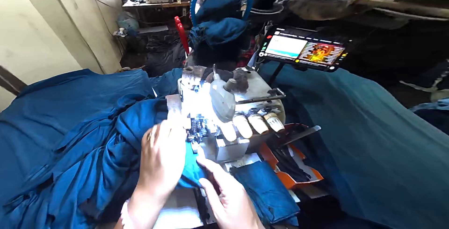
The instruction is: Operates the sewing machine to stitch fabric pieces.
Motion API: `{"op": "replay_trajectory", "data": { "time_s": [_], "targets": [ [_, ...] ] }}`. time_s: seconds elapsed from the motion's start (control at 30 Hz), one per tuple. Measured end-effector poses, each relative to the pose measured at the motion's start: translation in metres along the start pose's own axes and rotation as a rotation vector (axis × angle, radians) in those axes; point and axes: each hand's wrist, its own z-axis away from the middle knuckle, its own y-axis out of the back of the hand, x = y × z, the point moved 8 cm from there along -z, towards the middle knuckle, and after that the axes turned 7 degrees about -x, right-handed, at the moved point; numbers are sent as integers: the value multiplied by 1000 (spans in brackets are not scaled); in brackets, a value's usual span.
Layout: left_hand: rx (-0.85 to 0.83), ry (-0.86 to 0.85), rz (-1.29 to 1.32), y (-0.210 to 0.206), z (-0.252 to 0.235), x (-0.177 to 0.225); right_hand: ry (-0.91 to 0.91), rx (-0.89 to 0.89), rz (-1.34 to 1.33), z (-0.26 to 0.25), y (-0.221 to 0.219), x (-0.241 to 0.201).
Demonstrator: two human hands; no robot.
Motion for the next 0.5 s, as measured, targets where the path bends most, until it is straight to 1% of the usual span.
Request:
{"op": "replay_trajectory", "data": {
  "time_s": [0.03,0.07,0.1,0.17,0.23,0.33,0.4,0.5],
  "targets": [
    [82,-82,33,8,16,9,6,-2,28,5,6,-1],
    [88,-151,85,10,32,17,5,18,90,11,15,-2],
    [41,-197,121,7,45,22,6,59,186,17,27,1],
    [-77,-198,119,-5,66,24,-19,124,395,29,51,16],
    [-96,-166,95,-13,78,19,-81,108,541,37,68,34],
    [-87,-138,104,-16,81,17,-221,-17,575,43,69,55],
    [-69,-128,102,-17,80,17,-219,-1,581,44,69,60],
    [-59,-137,93,-16,79,18,-204,38,484,47,82,60]
  ]
}}
